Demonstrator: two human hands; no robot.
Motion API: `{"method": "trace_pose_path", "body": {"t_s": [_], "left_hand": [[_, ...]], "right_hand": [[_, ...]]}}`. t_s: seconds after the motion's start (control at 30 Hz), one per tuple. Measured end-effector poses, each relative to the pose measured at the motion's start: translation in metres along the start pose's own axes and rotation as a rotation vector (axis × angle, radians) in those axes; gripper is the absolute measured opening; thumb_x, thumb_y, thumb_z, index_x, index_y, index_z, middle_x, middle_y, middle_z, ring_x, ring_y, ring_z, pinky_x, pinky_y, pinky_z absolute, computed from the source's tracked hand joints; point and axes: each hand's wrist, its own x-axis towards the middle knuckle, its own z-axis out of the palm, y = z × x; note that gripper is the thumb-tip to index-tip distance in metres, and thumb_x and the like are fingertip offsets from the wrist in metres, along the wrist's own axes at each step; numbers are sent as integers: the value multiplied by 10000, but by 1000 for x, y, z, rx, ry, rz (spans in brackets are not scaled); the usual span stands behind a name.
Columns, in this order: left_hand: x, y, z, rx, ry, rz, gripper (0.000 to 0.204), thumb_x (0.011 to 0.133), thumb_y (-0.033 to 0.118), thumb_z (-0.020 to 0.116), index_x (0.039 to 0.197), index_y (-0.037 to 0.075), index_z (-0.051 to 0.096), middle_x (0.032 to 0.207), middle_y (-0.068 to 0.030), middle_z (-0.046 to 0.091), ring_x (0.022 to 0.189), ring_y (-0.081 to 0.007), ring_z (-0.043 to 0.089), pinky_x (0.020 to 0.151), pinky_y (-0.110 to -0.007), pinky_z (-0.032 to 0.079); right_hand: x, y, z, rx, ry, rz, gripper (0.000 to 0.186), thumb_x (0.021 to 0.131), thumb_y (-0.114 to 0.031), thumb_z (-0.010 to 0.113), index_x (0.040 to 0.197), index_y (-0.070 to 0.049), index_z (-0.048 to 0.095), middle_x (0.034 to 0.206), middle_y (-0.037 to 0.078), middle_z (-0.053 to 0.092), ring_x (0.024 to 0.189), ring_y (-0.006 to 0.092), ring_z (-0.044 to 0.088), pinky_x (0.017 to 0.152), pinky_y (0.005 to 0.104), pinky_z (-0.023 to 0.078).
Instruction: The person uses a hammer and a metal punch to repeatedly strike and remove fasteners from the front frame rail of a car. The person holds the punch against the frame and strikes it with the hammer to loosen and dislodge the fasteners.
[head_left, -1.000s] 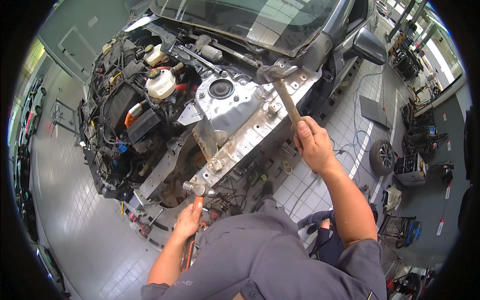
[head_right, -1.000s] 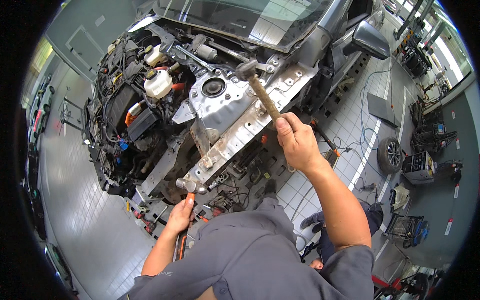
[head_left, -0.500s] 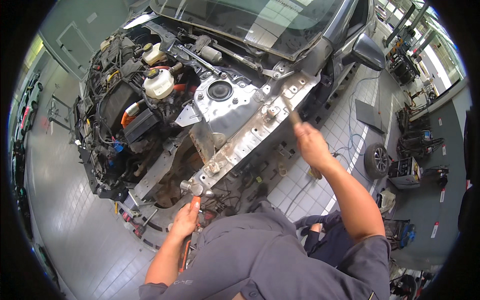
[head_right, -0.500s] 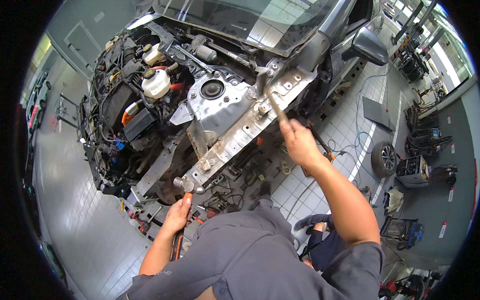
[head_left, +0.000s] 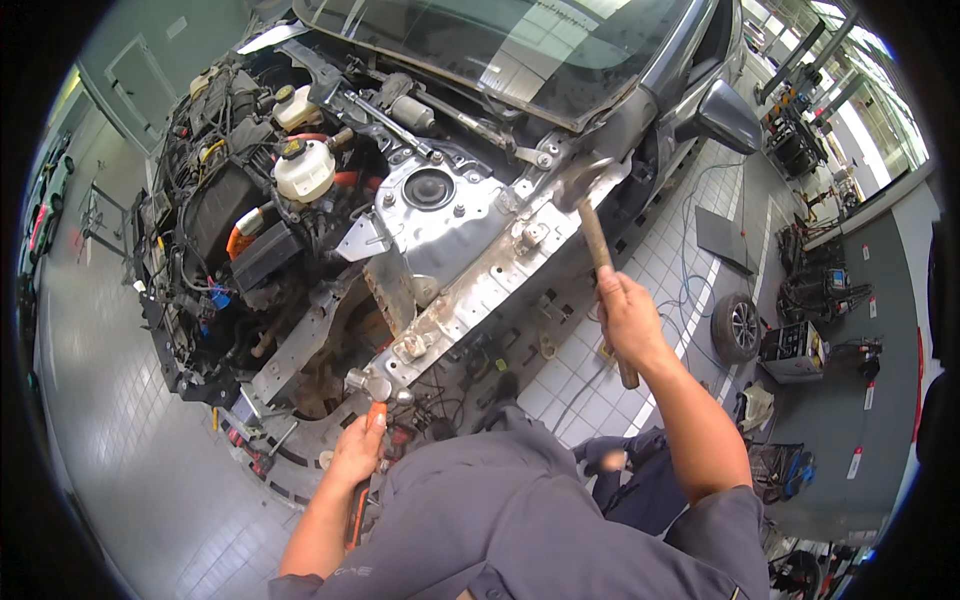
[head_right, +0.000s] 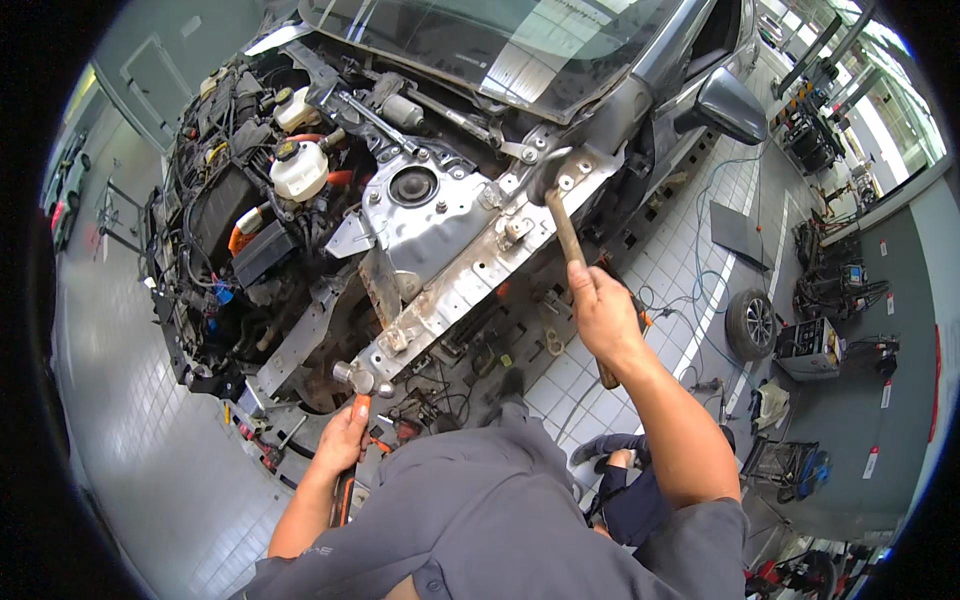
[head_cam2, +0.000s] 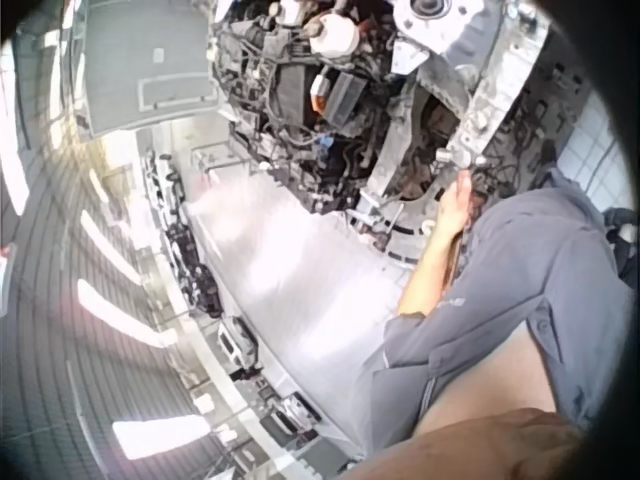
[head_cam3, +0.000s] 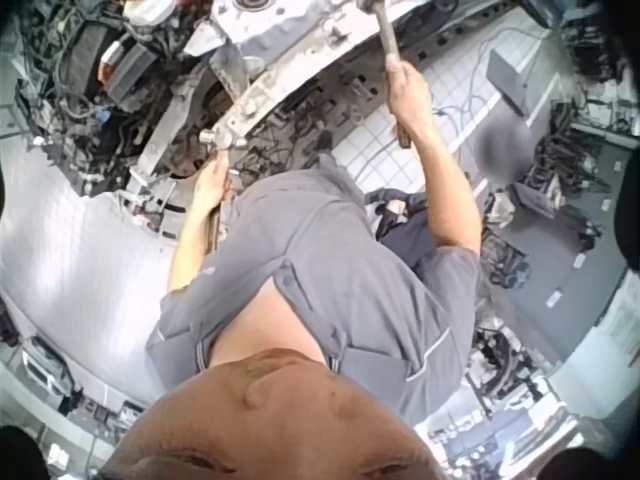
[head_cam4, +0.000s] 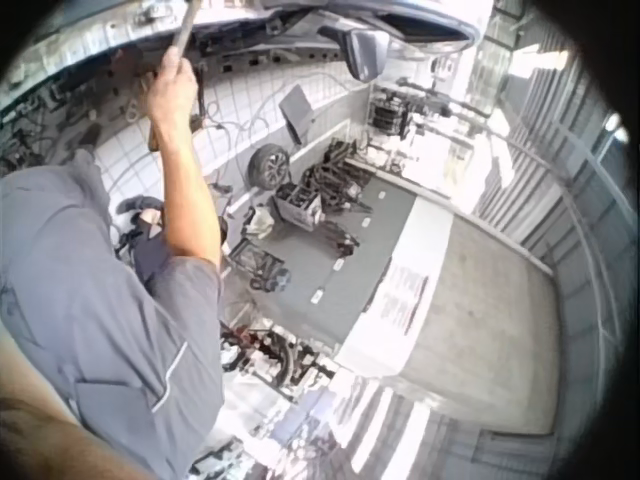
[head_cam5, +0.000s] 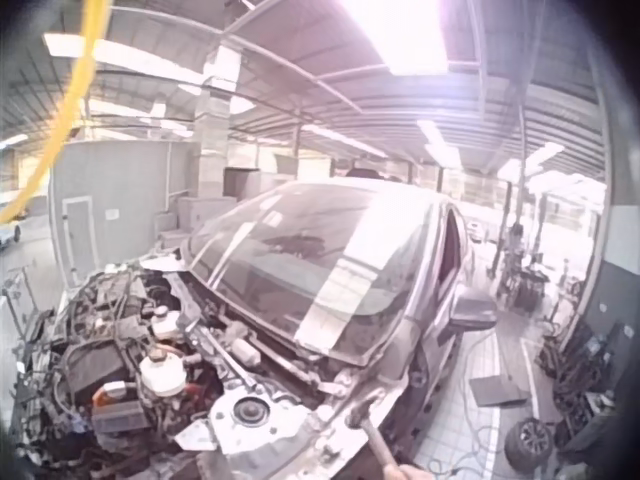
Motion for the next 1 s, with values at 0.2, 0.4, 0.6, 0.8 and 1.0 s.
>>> {"method": "trace_pose_path", "body": {"t_s": [0.2,0.4,0.6,0.8,1.0], "left_hand": [[4,-3,1,-18,-7,-8,454,1005,479,489,866,51,556,598,-21,537,486,-127,510,473,-314,429],[1,5,1,-60,-27,-1,464,1006,483,483,835,55,535,586,-23,522,469,-124,502,453,-303,416],[0,8,4,-126,-33,-20,456,1008,476,485,835,56,518,594,-23,513,456,-119,479,433,-298,407],[2,7,2,-66,-50,2,487,999,533,457,903,59,517,594,-24,498,441,-121,468,431,-282,402],[-2,9,4,-118,-37,-8,516,988,561,458,983,52,540,597,-25,498,441,-122,468,430,-277,396]], "right_hand": [[1,11,15,-376,-116,4,535,987,-527,468,930,-7,585,796,251,659,824,442,651,744,500,493],[5,15,27,-333,-155,-15,547,994,-511,452,1006,14,602,789,277,650,828,439,656,754,499,498],[23,-4,11,-309,-151,-52,633,984,-547,463,908,63,615,822,279,650,841,447,646,767,482,494],[61,-85,-36,-483,-351,91,369,959,-344,590,1019,17,630,655,50,587,509,131,564,470,315,466],[74,-151,-36,-483,-320,-268,334,978,-255,551,1097,56,579,683,109,622,509,191,607,513,345,535]]}}
